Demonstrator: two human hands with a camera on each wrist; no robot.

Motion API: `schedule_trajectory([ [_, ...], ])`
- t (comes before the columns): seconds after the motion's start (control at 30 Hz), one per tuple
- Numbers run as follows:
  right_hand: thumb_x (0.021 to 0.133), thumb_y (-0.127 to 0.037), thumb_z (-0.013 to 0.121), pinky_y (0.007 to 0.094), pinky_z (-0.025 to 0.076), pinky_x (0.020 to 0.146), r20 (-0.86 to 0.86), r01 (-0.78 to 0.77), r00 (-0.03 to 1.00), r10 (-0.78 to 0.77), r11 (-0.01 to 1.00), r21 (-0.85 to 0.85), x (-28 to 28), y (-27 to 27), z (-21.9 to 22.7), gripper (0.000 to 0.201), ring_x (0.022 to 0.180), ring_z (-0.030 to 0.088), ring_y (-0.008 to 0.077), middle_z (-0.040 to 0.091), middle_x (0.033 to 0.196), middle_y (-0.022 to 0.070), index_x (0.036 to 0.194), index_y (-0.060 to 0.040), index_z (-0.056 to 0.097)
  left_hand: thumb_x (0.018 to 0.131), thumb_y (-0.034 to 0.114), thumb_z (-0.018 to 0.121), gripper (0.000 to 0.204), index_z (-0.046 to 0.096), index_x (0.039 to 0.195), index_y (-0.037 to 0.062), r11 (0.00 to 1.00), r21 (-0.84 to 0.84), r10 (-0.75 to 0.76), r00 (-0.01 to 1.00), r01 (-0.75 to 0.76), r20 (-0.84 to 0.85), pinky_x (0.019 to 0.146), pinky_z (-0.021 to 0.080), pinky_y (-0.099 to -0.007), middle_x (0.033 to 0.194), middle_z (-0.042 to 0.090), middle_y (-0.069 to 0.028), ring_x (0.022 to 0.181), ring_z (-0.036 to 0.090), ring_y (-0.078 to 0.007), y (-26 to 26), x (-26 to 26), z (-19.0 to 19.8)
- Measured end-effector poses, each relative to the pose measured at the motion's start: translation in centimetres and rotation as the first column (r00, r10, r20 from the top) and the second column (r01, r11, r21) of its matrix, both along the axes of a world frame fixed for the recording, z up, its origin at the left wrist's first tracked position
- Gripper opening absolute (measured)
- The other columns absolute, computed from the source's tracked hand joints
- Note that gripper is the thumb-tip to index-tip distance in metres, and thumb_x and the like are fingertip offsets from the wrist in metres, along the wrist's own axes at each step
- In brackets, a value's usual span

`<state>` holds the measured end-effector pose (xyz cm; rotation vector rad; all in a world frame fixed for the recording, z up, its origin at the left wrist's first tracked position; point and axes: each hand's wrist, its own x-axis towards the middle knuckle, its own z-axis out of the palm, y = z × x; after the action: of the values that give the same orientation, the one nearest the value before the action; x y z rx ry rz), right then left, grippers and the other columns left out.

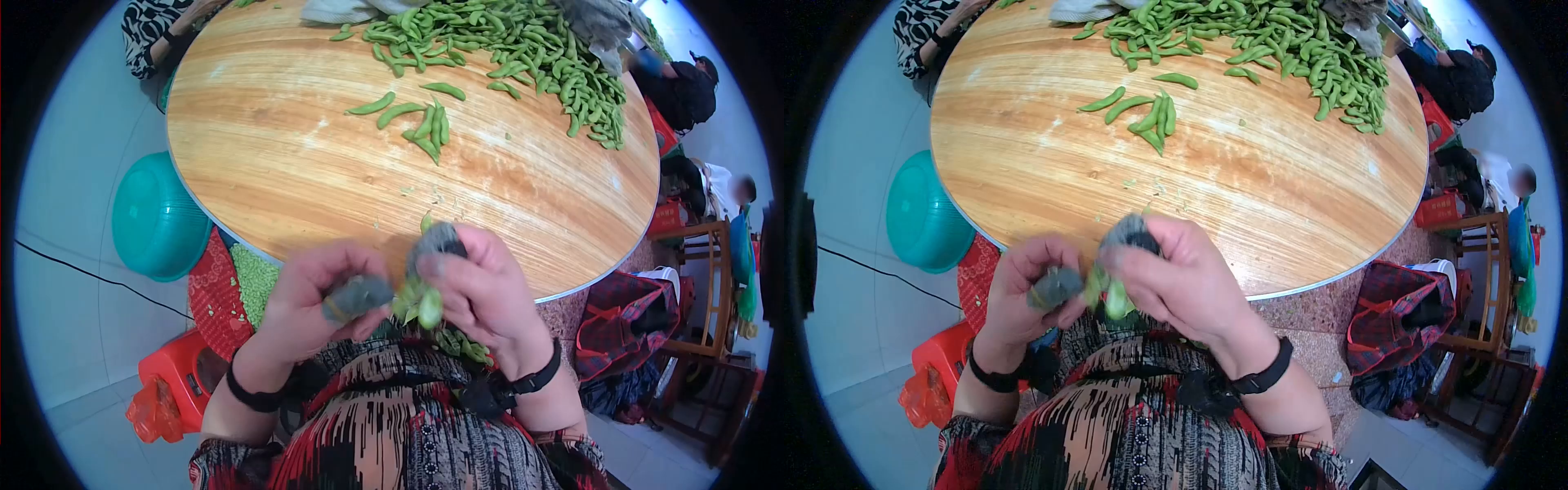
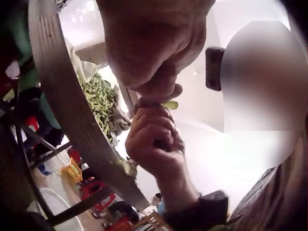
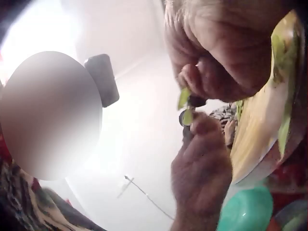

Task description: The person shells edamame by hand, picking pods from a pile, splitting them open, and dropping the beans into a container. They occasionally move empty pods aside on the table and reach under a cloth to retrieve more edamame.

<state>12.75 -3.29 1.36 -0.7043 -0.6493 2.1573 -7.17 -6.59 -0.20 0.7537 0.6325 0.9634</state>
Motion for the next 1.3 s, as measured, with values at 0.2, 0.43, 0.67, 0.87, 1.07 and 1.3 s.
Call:
schedule_trajectory([
  [0.2,0.083,-0.013,0.061,0.0164,0.036,0.048,0.421,-0.382,0.886,0.193,0.818,0.430,2.8,-0.2,2.0,0.018,0.053,0.045,0.0012,0.057,0.066,-0.0033,0.098,-0.0020,0.062,0.075,0.009,0.067,0.017,0.063,0.089,-0.0005,0.988,0.108,0.038,0.498,0.113,-0.866,0.052,0.045,-0.0258,0.074,0.063,-0.0081,0.056,0.056,-0.0120,-5.1,-5.3,-11.7],
  [0.43,0.085,-0.013,0.059,0.0189,0.033,0.044,0.594,-0.225,0.804,0.027,0.939,0.261,3.5,1.5,1.2,0.019,0.051,0.042,0.0024,0.052,0.062,-0.0057,0.099,-0.0007,0.062,0.069,0.015,0.071,0.021,0.063,0.083,0.0018,0.905,0.393,0.353,0.230,0.162,-0.907,0.061,0.046,-0.0329,0.071,0.060,-0.0161,0.065,0.059,-0.0246,-6.5,-4.2,-17.6],
  [0.67,0.079,-0.018,0.059,0.0361,0.047,0.060,0.819,-0.538,0.312,-0.481,0.621,0.570,4.7,9.5,1.6,0.021,0.063,0.059,0.0241,0.061,0.068,0.0126,0.084,0.0026,0.060,0.079,0.011,0.062,0.013,0.060,0.088,0.0033,0.966,-0.258,-0.223,0.493,-0.004,-0.841,0.053,0.042,-0.0229,0.072,0.056,0.0014,0.060,0.052,-0.0087,-6.4,-10.1,-10.9],
  [0.87,0.073,-0.016,0.060,0.0425,0.049,0.063,0.731,-0.805,0.028,-0.681,0.419,0.420,1.4,11.6,1.6,0.022,0.070,0.061,0.0344,0.061,0.068,0.0189,0.085,0.0021,0.053,0.077,0.007,0.061,0.030,0.058,0.105,-0.0009,0.972,0.105,0.145,0.186,-0.209,-0.972,0.061,0.047,-0.0301,0.078,0.064,-0.0074,0.067,0.059,-0.0145,-6.0,-15.4,-10.5],
  [1.07,0.073,-0.011,0.054,0.0405,0.049,0.057,0.694,-0.780,0.000,-0.720,0.434,0.450,2.3,12.2,-0.1,0.012,0.062,0.061,0.0339,0.060,0.065,0.0189,0.077,0.0004,0.055,0.078,0.009,0.062,0.026,0.060,0.102,-0.0012,0.942,0.202,0.262,0.208,-0.270,-0.943,0.062,0.046,-0.0249,0.080,0.065,-0.0049,0.070,0.059,-0.0117,-2.5,-11.3,-3.1],
  [1.3,0.081,-0.014,0.057,0.0233,0.035,0.042,0.605,-0.321,0.786,0.131,0.922,0.217,5.7,9.5,2.8,0.014,0.045,0.048,0.0102,0.053,0.056,0.0035,0.075,-0.0007,0.055,0.084,0.002,0.054,0.031,0.053,0.115,0.0001,0.969,-0.165,0.167,0.980,-0.183,-0.107,0.046,0.028,-0.0154,0.072,0.053,0.0008,0.053,0.040,-0.0030,5.5,2.1,4.4],
])
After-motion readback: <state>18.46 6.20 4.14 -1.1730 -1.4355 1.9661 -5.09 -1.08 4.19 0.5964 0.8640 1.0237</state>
